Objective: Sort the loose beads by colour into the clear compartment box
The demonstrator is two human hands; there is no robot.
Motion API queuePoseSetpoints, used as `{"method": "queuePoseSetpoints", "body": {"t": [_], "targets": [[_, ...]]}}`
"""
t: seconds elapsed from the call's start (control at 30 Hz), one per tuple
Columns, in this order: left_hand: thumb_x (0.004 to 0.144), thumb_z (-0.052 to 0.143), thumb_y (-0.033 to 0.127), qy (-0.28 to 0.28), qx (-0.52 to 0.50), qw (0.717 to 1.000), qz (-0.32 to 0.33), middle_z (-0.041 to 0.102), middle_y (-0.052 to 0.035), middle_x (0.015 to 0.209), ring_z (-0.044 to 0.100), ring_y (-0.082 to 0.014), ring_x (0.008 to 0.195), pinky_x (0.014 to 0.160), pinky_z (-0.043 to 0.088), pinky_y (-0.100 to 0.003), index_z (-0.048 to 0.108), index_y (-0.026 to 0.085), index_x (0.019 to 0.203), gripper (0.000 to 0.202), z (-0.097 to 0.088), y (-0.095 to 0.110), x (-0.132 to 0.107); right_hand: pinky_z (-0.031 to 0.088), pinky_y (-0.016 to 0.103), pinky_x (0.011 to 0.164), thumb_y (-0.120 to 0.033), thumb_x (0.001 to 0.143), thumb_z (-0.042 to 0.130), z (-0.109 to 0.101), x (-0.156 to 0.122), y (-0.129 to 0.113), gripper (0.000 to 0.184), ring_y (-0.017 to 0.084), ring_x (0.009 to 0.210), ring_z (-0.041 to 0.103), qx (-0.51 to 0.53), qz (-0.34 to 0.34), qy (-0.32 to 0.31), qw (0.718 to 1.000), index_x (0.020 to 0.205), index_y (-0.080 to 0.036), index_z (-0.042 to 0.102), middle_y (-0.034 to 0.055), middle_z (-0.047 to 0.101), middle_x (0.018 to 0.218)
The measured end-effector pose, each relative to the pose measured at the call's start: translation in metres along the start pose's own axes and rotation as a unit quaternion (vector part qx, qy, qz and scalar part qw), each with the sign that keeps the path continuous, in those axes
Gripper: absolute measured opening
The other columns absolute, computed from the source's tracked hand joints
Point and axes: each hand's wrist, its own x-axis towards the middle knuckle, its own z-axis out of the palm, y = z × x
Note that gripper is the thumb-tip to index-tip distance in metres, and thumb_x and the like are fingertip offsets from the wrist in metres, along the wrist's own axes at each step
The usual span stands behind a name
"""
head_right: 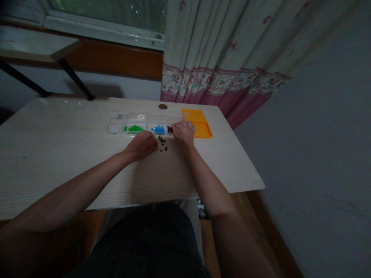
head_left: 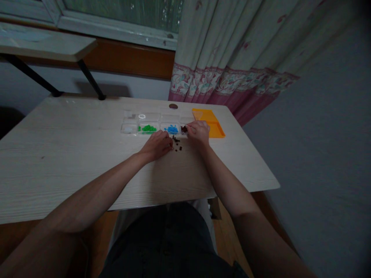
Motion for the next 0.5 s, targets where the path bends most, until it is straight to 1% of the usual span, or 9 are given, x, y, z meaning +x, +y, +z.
{"method": "queuePoseSetpoints", "body": {"t": [0.07,0.2,0.3,0.4,0.5], "targets": [[0.09,0.063,0.032,-0.003,0.015,1.0,-0.013,0.06,-0.0096,0.096,0.053,-0.026,0.094,0.082,0.041,-0.039,0.07,0.018,0.09,0.016,0.0,0.0,0.001,0.035,0.042,0.098,-0.036,0.096,0.051,-0.001,0.0,-0.003,0.029,0.026,0.107,0.055,0.002,-0.014,-0.003,1.0,0.099,-0.023,0.077,0.0077,0.072,0.107],[0.091,0.061,0.033,-0.006,0.023,0.999,-0.022,0.06,-0.0097,0.096,0.054,-0.0262,0.094,0.083,0.042,-0.04,0.069,0.018,0.088,0.017,0.001,-0.002,0.002,0.035,0.041,0.098,-0.038,0.098,0.048,-0.004,-0.003,-0.013,0.032,0.025,0.107,0.056,0.016,-0.045,-0.013,0.999,0.098,-0.024,0.076,0.0066,0.073,0.103],[0.091,0.06,0.031,-0.003,0.01,1.0,-0.027,0.06,-0.0101,0.095,0.054,-0.0263,0.093,0.083,0.042,-0.04,0.069,0.017,0.088,0.017,0.001,-0.003,0.0,0.033,0.039,0.098,-0.042,0.099,0.047,-0.007,-0.006,-0.021,0.033,0.023,0.106,0.056,0.041,-0.088,-0.026,0.995,0.096,-0.024,0.076,0.0056,0.073,0.101],[0.091,0.059,0.028,0.034,-0.017,0.999,-0.039,0.06,-0.0096,0.096,0.053,-0.0254,0.094,0.085,0.042,-0.04,0.068,0.017,0.09,0.014,0.001,-0.006,-0.002,0.032,0.038,0.099,-0.044,0.098,0.05,-0.011,-0.01,-0.028,0.032,0.021,0.105,0.056,0.075,-0.156,-0.05,0.984,0.096,-0.025,0.075,0.0042,0.073,0.1],[0.093,0.057,0.028,0.098,-0.069,0.991,-0.063,0.059,-0.0072,0.093,0.053,-0.0227,0.093,0.086,0.043,-0.038,0.065,0.019,0.09,0.013,0.001,-0.01,-0.003,0.032,0.038,0.098,-0.04,0.096,0.053,-0.011,-0.013,-0.032,0.025,0.02,0.104,0.057,0.117,-0.222,-0.064,0.966,0.102,-0.027,0.074,0.0026,0.073,0.1]]}}
